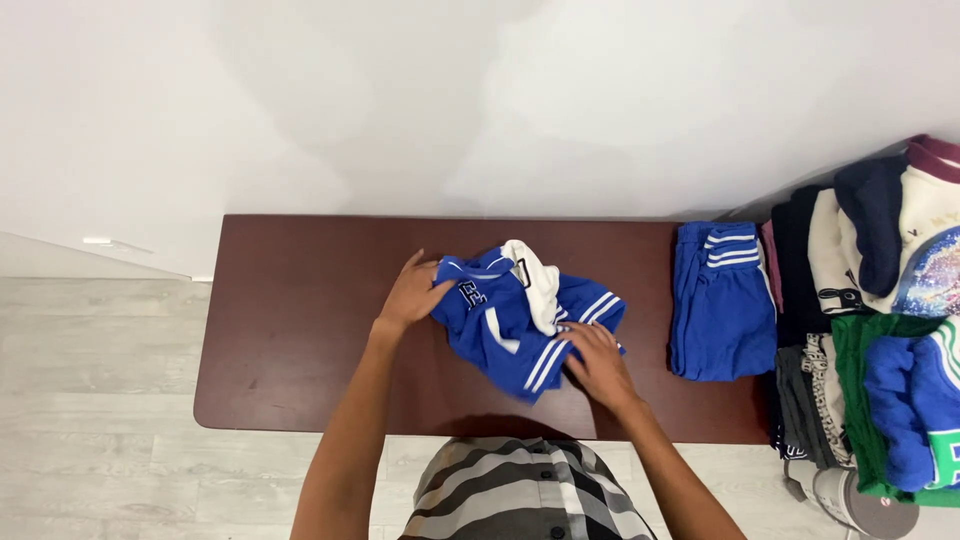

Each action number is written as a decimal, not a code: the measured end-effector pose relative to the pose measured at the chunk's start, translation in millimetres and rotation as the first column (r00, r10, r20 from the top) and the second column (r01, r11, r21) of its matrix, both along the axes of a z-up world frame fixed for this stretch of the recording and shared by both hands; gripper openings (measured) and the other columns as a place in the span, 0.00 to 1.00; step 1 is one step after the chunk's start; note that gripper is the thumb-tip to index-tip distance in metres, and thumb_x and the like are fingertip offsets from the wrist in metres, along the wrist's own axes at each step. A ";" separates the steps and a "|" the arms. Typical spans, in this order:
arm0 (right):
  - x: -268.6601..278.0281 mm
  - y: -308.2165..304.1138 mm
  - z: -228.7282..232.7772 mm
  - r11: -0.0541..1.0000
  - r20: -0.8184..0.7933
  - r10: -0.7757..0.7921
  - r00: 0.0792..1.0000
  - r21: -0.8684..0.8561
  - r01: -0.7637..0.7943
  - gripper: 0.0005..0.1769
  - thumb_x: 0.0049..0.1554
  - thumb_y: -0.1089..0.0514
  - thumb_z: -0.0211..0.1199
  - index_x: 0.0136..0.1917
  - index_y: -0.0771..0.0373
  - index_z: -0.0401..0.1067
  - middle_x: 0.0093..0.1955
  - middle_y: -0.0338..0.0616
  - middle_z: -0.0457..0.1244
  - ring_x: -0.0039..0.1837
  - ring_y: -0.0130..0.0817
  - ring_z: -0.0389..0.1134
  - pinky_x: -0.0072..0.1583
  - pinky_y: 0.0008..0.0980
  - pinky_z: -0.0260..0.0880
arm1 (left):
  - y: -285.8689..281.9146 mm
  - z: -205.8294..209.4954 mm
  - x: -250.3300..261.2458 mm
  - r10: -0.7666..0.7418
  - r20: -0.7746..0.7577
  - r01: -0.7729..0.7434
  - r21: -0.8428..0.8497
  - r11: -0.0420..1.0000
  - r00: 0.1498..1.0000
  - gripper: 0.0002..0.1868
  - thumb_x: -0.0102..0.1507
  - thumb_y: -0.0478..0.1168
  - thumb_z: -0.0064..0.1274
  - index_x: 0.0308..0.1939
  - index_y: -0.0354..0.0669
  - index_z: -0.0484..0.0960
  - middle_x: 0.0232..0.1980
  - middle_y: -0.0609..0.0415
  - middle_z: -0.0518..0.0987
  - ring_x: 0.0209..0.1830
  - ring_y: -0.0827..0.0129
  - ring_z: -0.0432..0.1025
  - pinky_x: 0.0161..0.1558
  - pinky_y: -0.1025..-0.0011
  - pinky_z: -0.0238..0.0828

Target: Folding a pair of blue pants and a blue and white varsity jacket on a table.

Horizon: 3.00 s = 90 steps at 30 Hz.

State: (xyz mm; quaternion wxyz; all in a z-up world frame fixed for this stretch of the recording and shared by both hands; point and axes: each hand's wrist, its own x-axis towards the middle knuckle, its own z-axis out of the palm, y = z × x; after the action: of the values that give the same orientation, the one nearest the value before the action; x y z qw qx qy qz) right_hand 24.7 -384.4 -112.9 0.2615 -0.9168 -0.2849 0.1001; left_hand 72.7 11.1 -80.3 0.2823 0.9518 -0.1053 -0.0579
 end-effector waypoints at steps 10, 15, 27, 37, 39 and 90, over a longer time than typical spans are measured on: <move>17.3 -62.8 0.1 0.781 -0.571 -0.399 0.718 0.199 0.592 0.22 0.71 0.49 0.45 0.62 0.61 0.77 0.59 0.55 0.69 0.66 0.50 0.67 0.68 0.55 0.63 | -30.3 143.6 -37.9 0.350 -0.652 -0.635 -0.265 0.726 0.673 0.32 0.61 0.63 0.55 0.56 0.42 0.85 0.59 0.41 0.82 0.65 0.49 0.72 0.65 0.55 0.66; 7.8 -35.8 54.3 0.735 -0.532 -0.545 0.648 0.068 0.674 0.20 0.70 0.47 0.49 0.64 0.60 0.75 0.57 0.62 0.69 0.64 0.61 0.68 0.65 0.56 0.66 | -27.0 109.4 -48.7 0.330 -0.658 -0.571 -0.188 0.799 0.677 0.38 0.62 0.70 0.50 0.63 0.46 0.80 0.63 0.43 0.79 0.70 0.46 0.67 0.70 0.51 0.61; -33.8 -36.6 80.4 0.712 -0.604 -0.424 0.675 0.239 0.661 0.12 0.53 0.63 0.74 0.51 0.66 0.77 0.37 0.57 0.72 0.39 0.39 0.68 0.42 0.38 0.72 | -19.0 48.2 -74.3 0.541 -0.045 -0.542 -0.067 0.837 0.840 0.21 0.68 0.59 0.53 0.36 0.45 0.84 0.53 0.52 0.73 0.58 0.51 0.69 0.58 0.56 0.67; -27.0 -47.3 69.1 0.744 -0.425 -0.651 0.629 -0.190 0.641 0.25 0.49 0.40 0.72 0.58 0.44 0.72 0.49 0.38 0.72 0.46 0.34 0.70 0.50 0.37 0.66 | -39.0 64.9 -76.3 0.315 -0.787 -0.844 -0.457 0.280 0.531 0.24 0.62 0.54 0.54 0.56 0.46 0.83 0.53 0.52 0.84 0.50 0.69 0.77 0.55 0.70 0.75; -11.3 -4.6 120.3 0.832 -0.297 -0.542 0.786 -0.056 0.552 0.23 0.59 0.41 0.66 0.63 0.52 0.73 0.57 0.47 0.70 0.63 0.52 0.69 0.63 0.49 0.69 | -51.2 141.3 -83.6 0.236 -0.836 -0.841 -0.395 0.371 0.496 0.39 0.58 0.57 0.65 0.65 0.33 0.77 0.64 0.29 0.76 0.68 0.42 0.69 0.64 0.48 0.68; 104.1 69.0 77.2 0.948 -0.073 -0.014 0.997 -0.319 -0.010 0.38 0.57 0.39 0.63 0.78 0.40 0.60 0.74 0.37 0.59 0.77 0.46 0.56 0.73 0.51 0.56 | -41.1 18.3 -49.0 0.599 0.340 -0.665 0.121 0.737 0.725 0.21 0.59 0.54 0.66 0.51 0.52 0.82 0.48 0.52 0.79 0.55 0.56 0.75 0.52 0.60 0.73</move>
State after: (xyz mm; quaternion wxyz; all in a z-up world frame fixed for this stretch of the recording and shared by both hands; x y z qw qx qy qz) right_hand 128.8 -315.4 -35.7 0.1201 -0.9429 -0.2543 0.1785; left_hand 23.8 -30.0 -62.0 0.1529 0.9544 0.1965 0.1648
